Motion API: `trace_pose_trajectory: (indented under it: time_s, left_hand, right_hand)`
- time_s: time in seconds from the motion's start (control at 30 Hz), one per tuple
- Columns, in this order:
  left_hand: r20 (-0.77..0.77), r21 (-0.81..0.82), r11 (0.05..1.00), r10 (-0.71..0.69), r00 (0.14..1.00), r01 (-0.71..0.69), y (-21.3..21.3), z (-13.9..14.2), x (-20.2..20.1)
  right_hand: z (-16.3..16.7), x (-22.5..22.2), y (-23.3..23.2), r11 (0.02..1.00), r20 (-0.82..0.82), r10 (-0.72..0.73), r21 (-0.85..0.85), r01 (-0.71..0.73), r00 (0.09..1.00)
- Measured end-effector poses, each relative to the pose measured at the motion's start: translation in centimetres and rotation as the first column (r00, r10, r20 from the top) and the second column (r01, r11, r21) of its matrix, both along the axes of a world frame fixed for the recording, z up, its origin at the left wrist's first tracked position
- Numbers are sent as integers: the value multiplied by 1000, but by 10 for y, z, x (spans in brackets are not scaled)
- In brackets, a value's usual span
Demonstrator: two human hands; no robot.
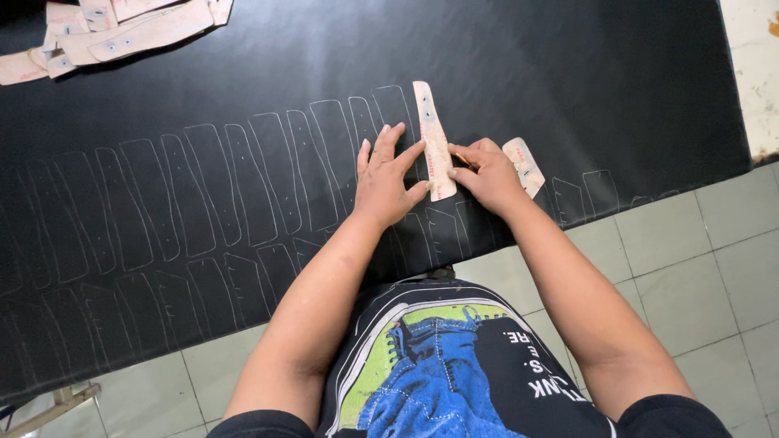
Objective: The person uses a wooden template and a pencil to trace outlines and mark points on a large black sheet. They repeatedly position the template, trace its edges, and mark specific locations on the sheet.
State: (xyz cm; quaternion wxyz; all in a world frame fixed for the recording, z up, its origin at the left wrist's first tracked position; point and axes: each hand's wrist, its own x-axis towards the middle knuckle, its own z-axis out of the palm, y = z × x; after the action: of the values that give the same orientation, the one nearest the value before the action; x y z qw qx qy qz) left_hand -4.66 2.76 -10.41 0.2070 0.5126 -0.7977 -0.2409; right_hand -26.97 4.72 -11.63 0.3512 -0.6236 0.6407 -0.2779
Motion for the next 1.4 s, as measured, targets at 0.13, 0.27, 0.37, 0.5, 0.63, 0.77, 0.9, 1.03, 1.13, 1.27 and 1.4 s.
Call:
trace_pose_trajectory:
  time_s: [0.13,0.27,0.37,0.5,0.63,0.77,0.9,1.03,1.13,1.27,1.4]
  left_hand:
    - [-16,5,1000,0,1000,0,1,1,-1]
    - [-37,12,1000,10,999,-10,2,3,0]
    - [-49,-15,1000,15,999,-16,2,4,1]
    - [-39,-32,999,1,999,-2,2,4,1]
    - [-31,-19,1000,1,1000,-2,2,2,1]
    - [-21,-26,1000,-7,1000,7,1,0,1]
    - [-16,-45,999,-16,1000,15,0,-1,0]
    - [-15,-42,999,-8,1000,8,0,-2,-1]
    - [-23,-48,999,-1,1000,0,0,-1,-1]
    - [-13,-39,999,-2,1000,1,-1,0,-1]
    - [-24,-43,999,-3,1000,2,-1,1,-1]
  right_hand:
    - [2,-1,2,1000,-1,-3,12,3,1000]
    - [8,1,5,1000,-57,9,5,-9,998]
    - [14,5,5,997,-32,-29,71,31,999]
    - [19,4,4,999,-42,8,43,-7,999]
    - [20,3,5,999,-27,13,49,-12,1000]
    - [19,2,5,999,-39,24,25,-23,999]
    - [20,1,4,999,-41,16,43,-14,999]
    - [19,0,5,999,-39,22,26,-21,999]
    - [18,-1,4,999,-18,31,11,-31,999]
    - [17,-1,3,999,23,24,23,-24,999]
    - [18,-2,3,999,16,18,38,-19,1000]
